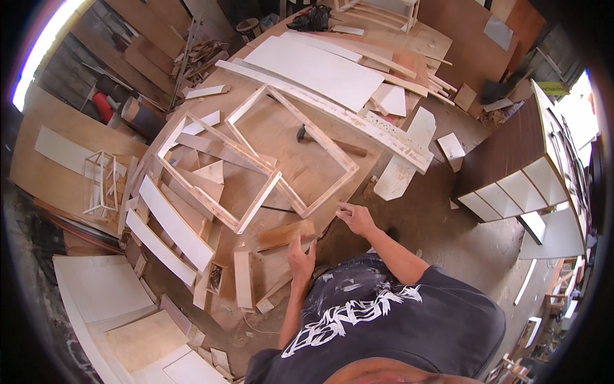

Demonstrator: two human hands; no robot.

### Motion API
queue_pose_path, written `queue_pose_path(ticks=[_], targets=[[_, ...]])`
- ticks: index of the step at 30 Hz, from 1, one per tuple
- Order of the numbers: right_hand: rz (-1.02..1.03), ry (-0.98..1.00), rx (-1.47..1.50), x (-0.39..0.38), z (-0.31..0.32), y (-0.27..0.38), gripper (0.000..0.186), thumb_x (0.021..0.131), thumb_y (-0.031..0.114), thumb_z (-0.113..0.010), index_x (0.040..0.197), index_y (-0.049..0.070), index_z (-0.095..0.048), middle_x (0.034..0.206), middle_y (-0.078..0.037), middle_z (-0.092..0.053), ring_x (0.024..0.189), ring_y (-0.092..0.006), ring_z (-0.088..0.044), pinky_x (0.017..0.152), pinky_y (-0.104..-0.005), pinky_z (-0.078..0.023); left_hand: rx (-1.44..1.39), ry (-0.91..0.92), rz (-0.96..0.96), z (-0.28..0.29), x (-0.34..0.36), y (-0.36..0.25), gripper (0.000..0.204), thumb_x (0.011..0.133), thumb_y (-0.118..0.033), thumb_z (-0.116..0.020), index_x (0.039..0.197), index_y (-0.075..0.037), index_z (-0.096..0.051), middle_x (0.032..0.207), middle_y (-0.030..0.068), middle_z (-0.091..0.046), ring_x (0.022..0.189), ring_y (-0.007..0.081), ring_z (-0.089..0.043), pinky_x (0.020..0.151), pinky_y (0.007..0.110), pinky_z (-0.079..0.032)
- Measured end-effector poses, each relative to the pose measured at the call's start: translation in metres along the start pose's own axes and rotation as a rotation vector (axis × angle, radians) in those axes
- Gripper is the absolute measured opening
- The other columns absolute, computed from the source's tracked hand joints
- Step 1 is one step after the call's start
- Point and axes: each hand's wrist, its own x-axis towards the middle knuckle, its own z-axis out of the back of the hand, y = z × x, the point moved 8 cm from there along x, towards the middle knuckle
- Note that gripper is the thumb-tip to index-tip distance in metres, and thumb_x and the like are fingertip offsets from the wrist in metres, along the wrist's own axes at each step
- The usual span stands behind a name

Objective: The person sands a small wooden block with a sanding block and then uses a hand saw to cut a piece of wood.

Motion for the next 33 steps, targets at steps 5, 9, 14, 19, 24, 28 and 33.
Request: queue_pose_path(ticks=[5,9,14,19,24,28,33], targets=[[-0.045,0.019,0.135,0.007,0.092,-0.041,0.050,0.098,0.037,-0.072,0.137,0.006,-0.070,0.103,-0.018,-0.080,0.099,-0.0297,-0.078,0.088,-0.0380,-0.059,-0.103,-0.031,-0.020,-0.079,0.024,-0.067,0.049,0.093,-0.022,-0.081,0.135,0.000,-0.068,0.114,0.0188,-0.077,0.108,0.0334,-0.074,0.098,0.043,-0.055],[-0.014,-0.081,0.199,0.015,0.195,-0.101,0.046,0.099,0.033,-0.073,0.137,0.008,-0.071,0.105,-0.018,-0.080,0.097,-0.0259,-0.078,0.086,-0.0376,-0.059,-0.230,-0.075,0.036,-0.152,0.047,-0.114,0.040,0.095,-0.020,-0.079,0.129,0.000,-0.072,0.109,0.0167,-0.080,0.104,0.0263,-0.077,0.096,0.038,-0.056],[-0.110,-0.265,0.269,0.041,0.330,-0.167,0.041,0.099,0.026,-0.072,0.132,0.001,-0.072,0.116,-0.018,-0.080,0.102,-0.0242,-0.079,0.091,-0.0357,-0.060,-0.371,-0.028,0.103,-0.239,0.078,-0.190,0.037,0.101,-0.015,-0.073,0.131,0.006,-0.069,0.114,0.0158,-0.079,0.105,0.0197,-0.074,0.097,0.033,-0.056],[-0.039,-0.217,0.205,0.116,0.409,-0.175,0.039,0.099,0.024,-0.073,0.132,0.003,-0.072,0.116,-0.020,-0.079,0.104,-0.0255,-0.079,0.090,-0.0359,-0.060,-0.351,-0.032,0.111,-0.297,0.101,-0.247,0.035,0.099,-0.017,-0.074,0.129,0.001,-0.072,0.107,0.0120,-0.080,0.103,0.0213,-0.074,0.100,0.035,-0.053],[0.104,-0.101,0.065,0.194,0.479,-0.160,0.040,0.097,0.020,-0.073,0.133,0.004,-0.071,0.116,-0.020,-0.078,0.101,-0.0279,-0.079,0.087,-0.0380,-0.060,-0.308,-0.069,0.160,-0.362,0.152,-0.283,0.036,0.101,-0.020,-0.074,0.129,0.002,-0.072,0.110,0.0135,-0.080,0.103,0.0221,-0.074,0.098,0.036,-0.053],[0.132,-0.109,0.058,0.247,0.539,-0.194,0.040,0.097,0.019,-0.072,0.134,0.002,-0.070,0.113,-0.023,-0.078,0.101,-0.0260,-0.079,0.087,-0.0366,-0.060,-0.323,-0.181,0.149,-0.427,0.221,-0.320,0.035,0.100,-0.021,-0.075,0.127,0.001,-0.073,0.110,0.0146,-0.079,0.104,0.0249,-0.074,0.097,0.038,-0.054],[-0.022,-0.040,0.061,0.290,0.614,-0.233,0.041,0.097,0.019,-0.072,0.134,0.002,-0.070,0.108,-0.023,-0.079,0.102,-0.0263,-0.079,0.092,-0.0368,-0.060,-0.374,-0.194,0.156,-0.492,0.303,-0.392,0.034,0.099,-0.023,-0.076,0.125,-0.001,-0.074,0.112,0.0151,-0.078,0.106,0.0274,-0.074,0.098,0.038,-0.054]])
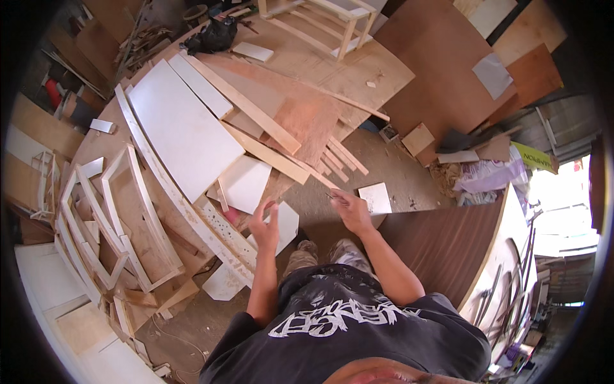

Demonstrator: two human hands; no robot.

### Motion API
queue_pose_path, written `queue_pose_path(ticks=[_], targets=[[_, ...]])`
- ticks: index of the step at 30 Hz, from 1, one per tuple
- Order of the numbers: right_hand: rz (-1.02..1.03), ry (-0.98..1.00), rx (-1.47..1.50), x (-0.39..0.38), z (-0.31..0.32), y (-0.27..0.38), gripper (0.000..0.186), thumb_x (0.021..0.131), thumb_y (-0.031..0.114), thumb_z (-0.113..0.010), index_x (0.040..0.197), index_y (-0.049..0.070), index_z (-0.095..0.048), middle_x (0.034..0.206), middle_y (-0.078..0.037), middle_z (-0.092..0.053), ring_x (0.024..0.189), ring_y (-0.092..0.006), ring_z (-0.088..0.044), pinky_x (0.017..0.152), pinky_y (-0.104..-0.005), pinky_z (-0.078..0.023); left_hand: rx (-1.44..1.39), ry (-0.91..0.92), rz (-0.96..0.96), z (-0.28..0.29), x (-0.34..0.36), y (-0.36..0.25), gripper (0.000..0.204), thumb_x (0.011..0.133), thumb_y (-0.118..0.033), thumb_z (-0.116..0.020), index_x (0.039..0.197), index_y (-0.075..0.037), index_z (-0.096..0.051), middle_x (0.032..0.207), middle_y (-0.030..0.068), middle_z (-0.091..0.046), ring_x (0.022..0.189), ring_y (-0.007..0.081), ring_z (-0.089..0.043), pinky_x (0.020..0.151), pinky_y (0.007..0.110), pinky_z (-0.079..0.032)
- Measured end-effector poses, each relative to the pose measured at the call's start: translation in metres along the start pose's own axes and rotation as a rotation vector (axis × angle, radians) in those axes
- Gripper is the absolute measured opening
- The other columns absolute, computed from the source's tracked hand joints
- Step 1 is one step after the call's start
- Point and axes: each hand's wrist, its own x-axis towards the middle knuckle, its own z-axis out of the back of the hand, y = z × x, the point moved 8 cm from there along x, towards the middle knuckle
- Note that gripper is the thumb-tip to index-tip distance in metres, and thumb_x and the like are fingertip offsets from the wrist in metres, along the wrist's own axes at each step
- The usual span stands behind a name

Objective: The person sands a small wooden block with a sanding block and then uses a hand saw to cut a piece of wood.

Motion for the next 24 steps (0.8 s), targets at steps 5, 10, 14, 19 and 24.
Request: queue_pose_path(ticks=[5,10,14,19,24], targets=[[-0.014,-0.049,-0.032,0.087,0.062,-0.023,0.044,0.097,0.023,-0.072,0.137,0.005,-0.070,0.121,-0.020,-0.077,0.112,-0.0288,-0.077,0.095,-0.0375,-0.059,-0.026,0.042,-0.028,-0.081,0.068,-0.042,0.037,0.099,-0.023,-0.076,0.128,-0.001,-0.073,0.114,0.0143,-0.079,0.109,0.0251,-0.074,0.099,0.036,-0.054],[0.089,0.048,-0.021,0.218,0.071,-0.034,0.047,0.098,0.022,-0.071,0.141,0.004,-0.067,0.124,-0.016,-0.077,0.112,-0.0264,-0.076,0.098,-0.0358,-0.059,0.057,-0.114,-0.025,-0.127,0.119,-0.047,0.038,0.097,-0.027,-0.077,0.124,-0.001,-0.073,0.114,0.0156,-0.079,0.108,0.0286,-0.075,0.095,0.038,-0.055],[0.163,0.176,-0.089,0.326,0.064,-0.024,0.053,0.093,0.022,-0.073,0.143,0.005,-0.065,0.125,-0.022,-0.075,0.112,-0.0342,-0.075,0.097,-0.0419,-0.058,0.138,-0.211,0.191,-0.161,0.129,-0.052,0.040,0.096,-0.025,-0.079,0.126,-0.001,-0.073,0.114,0.0169,-0.079,0.110,0.0280,-0.075,0.098,0.039,-0.055],[0.374,0.350,-0.111,0.415,0.058,0.018,0.054,0.093,0.022,-0.073,0.143,0.005,-0.064,0.128,-0.023,-0.073,0.111,-0.0327,-0.075,0.097,-0.0413,-0.058,-0.070,-0.319,0.366,-0.213,0.122,-0.038,0.040,0.100,-0.024,-0.075,0.134,-0.003,-0.071,0.123,0.0157,-0.077,0.118,0.0254,-0.073,0.103,0.038,-0.056],[0.336,0.396,-0.060,0.455,0.074,0.031,0.053,0.092,0.025,-0.074,0.141,0.005,-0.066,0.126,-0.023,-0.074,0.111,-0.0319,-0.075,0.096,-0.0399,-0.058,0.071,-0.387,0.349,-0.242,0.137,-0.060,0.040,0.100,-0.024,-0.076,0.134,-0.002,-0.071,0.121,0.0176,-0.077,0.112,0.0250,-0.074,0.100,0.038,-0.057]])
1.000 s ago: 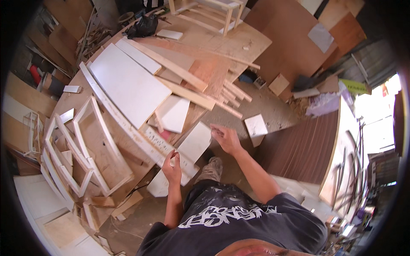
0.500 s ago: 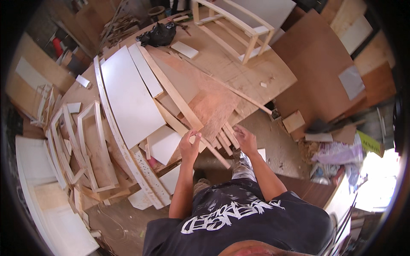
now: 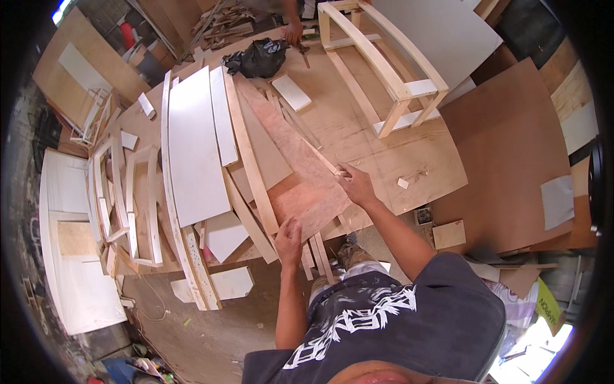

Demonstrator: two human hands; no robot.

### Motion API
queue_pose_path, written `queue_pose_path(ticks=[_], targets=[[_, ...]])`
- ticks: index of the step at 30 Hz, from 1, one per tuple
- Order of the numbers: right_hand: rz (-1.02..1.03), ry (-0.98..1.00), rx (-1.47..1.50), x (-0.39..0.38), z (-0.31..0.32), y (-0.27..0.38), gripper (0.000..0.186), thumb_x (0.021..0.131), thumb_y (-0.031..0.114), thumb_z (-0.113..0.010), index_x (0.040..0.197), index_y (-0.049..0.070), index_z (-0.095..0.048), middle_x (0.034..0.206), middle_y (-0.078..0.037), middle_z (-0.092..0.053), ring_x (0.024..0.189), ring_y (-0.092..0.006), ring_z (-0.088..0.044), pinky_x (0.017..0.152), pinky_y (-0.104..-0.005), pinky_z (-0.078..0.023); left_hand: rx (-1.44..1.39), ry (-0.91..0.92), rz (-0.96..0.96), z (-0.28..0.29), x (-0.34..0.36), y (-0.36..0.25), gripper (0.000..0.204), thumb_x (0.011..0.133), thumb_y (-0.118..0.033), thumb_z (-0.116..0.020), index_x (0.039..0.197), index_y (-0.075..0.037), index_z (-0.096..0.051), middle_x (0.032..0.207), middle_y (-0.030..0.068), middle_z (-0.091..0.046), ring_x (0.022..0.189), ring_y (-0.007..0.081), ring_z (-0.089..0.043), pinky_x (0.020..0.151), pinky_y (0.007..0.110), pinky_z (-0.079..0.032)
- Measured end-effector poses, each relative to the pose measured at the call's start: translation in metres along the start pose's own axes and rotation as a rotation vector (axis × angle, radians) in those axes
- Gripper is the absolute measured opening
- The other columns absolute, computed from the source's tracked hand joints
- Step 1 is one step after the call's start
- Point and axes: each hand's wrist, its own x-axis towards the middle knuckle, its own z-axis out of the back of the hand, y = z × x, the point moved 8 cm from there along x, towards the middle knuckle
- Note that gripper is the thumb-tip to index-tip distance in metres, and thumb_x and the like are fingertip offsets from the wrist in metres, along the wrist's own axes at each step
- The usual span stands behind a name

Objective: The person sands a small wooden block with a sanding block and then uses a hand saw to cut a piece of wood.

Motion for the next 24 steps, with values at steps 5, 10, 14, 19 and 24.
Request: queue_pose_path(ticks=[5,10,14,19,24], targets=[[0.000,-0.003,-0.024,-0.016,0.008,-0.001,0.051,0.093,0.028,-0.073,0.139,0.006,-0.069,0.123,-0.022,-0.075,0.109,-0.0314,-0.076,0.095,-0.0397,-0.059,-0.209,0.065,0.039,-0.018,-0.018,-0.026,0.039,0.103,-0.020,-0.073,0.136,0.000,-0.069,0.124,0.0157,-0.076,0.113,0.0222,-0.072,0.099,0.035,-0.057],[-0.020,0.127,-0.157,-0.050,0.012,-0.002,0.046,0.098,0.027,-0.073,0.139,0.007,-0.070,0.124,-0.018,-0.077,0.110,-0.0272,-0.076,0.095,-0.0361,-0.059,-0.256,0.002,-0.005,-0.026,-0.031,-0.008,0.039,0.101,-0.022,-0.074,0.134,-0.002,-0.071,0.119,0.0148,-0.078,0.108,0.0230,-0.074,0.096,0.036,-0.058],[-0.016,0.071,-0.108,-0.067,0.023,-0.009,0.048,0.095,0.032,-0.074,0.136,0.006,-0.071,0.121,-0.021,-0.077,0.108,-0.0303,-0.077,0.095,-0.0400,-0.059,-0.221,0.025,-0.016,-0.030,-0.030,0.001,0.040,0.100,-0.026,-0.075,0.133,-0.004,-0.073,0.113,0.0150,-0.080,0.104,0.0251,-0.077,0.094,0.039,-0.059],[-0.054,0.087,-0.124,-0.071,0.033,-0.019,0.047,0.096,0.031,-0.074,0.135,0.006,-0.072,0.119,-0.020,-0.078,0.108,-0.0296,-0.077,0.095,-0.0386,-0.059,-0.221,0.030,-0.019,-0.039,-0.023,-0.009,0.040,0.099,-0.027,-0.076,0.133,-0.005,-0.074,0.115,0.0165,-0.080,0.106,0.0261,-0.077,0.095,0.039,-0.058],[-0.044,0.113,-0.108,-0.040,0.032,-0.026,0.046,0.096,0.030,-0.074,0.135,0.005,-0.072,0.119,-0.021,-0.078,0.108,-0.0290,-0.077,0.095,-0.0383,-0.059,-0.126,0.029,-0.062,-0.056,0.002,-0.027,0.039,0.098,-0.027,-0.077,0.129,-0.005,-0.075,0.114,0.0172,-0.080,0.107,0.0274,-0.077,0.094,0.040,-0.058]])
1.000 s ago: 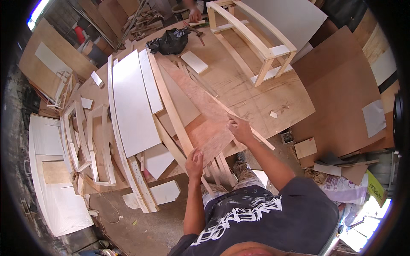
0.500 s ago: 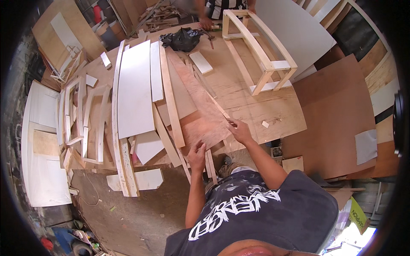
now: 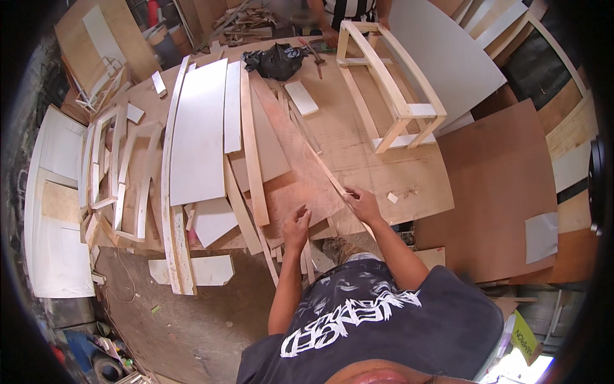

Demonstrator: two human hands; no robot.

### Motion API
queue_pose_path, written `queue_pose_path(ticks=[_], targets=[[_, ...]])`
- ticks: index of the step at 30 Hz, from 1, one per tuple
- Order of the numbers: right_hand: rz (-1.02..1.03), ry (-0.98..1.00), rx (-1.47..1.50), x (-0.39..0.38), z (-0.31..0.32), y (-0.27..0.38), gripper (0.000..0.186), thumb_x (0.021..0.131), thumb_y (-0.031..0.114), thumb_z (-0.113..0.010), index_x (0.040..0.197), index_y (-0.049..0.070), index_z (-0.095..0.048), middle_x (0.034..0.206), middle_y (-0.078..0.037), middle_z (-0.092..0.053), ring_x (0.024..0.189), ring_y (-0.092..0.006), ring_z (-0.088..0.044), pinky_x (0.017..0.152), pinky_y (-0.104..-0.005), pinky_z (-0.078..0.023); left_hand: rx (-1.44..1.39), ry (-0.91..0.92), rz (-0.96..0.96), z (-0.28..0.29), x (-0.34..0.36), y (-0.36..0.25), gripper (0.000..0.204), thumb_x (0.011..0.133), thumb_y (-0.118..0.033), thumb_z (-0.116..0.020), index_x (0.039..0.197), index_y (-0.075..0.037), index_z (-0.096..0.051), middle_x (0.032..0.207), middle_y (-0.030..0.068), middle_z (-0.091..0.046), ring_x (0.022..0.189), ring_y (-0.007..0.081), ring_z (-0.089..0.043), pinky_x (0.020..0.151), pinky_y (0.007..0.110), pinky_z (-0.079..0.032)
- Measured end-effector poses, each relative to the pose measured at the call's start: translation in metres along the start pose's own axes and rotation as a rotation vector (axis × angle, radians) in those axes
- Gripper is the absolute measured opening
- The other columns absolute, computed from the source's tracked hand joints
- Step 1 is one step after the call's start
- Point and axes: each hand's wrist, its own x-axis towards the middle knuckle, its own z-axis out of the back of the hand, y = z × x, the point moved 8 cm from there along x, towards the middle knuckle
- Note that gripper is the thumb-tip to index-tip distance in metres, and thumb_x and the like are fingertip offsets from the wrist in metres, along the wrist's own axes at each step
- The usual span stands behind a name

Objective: The person sands a small wooden block with a sanding block and then uses a hand saw to cut a piece of wood.

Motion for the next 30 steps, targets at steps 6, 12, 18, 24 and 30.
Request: queue_pose_path(ticks=[6,12,18,24,30], targets=[[0.036,0.089,0.083,0.052,-0.019,0.017,0.045,0.098,0.027,-0.074,0.136,0.005,-0.071,0.119,-0.019,-0.078,0.107,-0.0247,-0.077,0.094,-0.0353,-0.059,-0.034,-0.015,-0.033,-0.033,0.055,0.021,0.038,0.098,-0.027,-0.076,0.129,-0.006,-0.075,0.113,0.0164,-0.080,0.107,0.0274,-0.077,0.095,0.041,-0.058],[0.021,0.120,0.050,0.104,0.000,-0.002,0.046,0.098,0.028,-0.074,0.138,0.004,-0.070,0.125,-0.019,-0.077,0.111,-0.0252,-0.076,0.096,-0.0358,-0.059,-0.004,-0.003,0.018,-0.065,0.094,-0.024,0.038,0.099,-0.027,-0.075,0.131,-0.006,-0.074,0.118,0.0182,-0.078,0.111,0.0286,-0.075,0.098,0.041,-0.058],[0.046,0.128,0.097,0.166,0.002,-0.010,0.048,0.097,0.027,-0.071,0.136,0.000,-0.069,0.121,-0.023,-0.076,0.109,-0.0285,-0.076,0.096,-0.0389,-0.059,-0.085,-0.123,0.058,-0.081,0.129,-0.008,0.037,0.101,-0.023,-0.072,0.133,-0.004,-0.073,0.126,0.0188,-0.075,0.117,0.0265,-0.072,0.100,0.039,-0.057],[0.089,0.043,0.214,0.226,0.022,0.009,0.052,0.098,0.025,-0.072,0.145,0.002,-0.063,0.129,-0.019,-0.074,0.112,-0.0260,-0.075,0.097,-0.0369,-0.059,-0.122,-0.113,-0.015,-0.112,0.187,-0.054,0.036,0.103,-0.016,-0.067,0.136,-0.002,-0.071,0.125,0.0174,-0.076,0.118,0.0260,-0.072,0.102,0.039,-0.056],[0.169,-0.041,0.259,0.268,0.043,0.036,0.055,0.097,0.023,-0.073,0.146,0.001,-0.061,0.128,-0.021,-0.074,0.111,-0.0280,-0.075,0.095,-0.0378,-0.060,-0.152,-0.080,-0.108,-0.139,0.239,-0.086,0.035,0.104,-0.014,-0.065,0.135,0.001,-0.069,0.128,0.0153,-0.075,0.120,0.0236,-0.070,0.104,0.037,-0.055]])
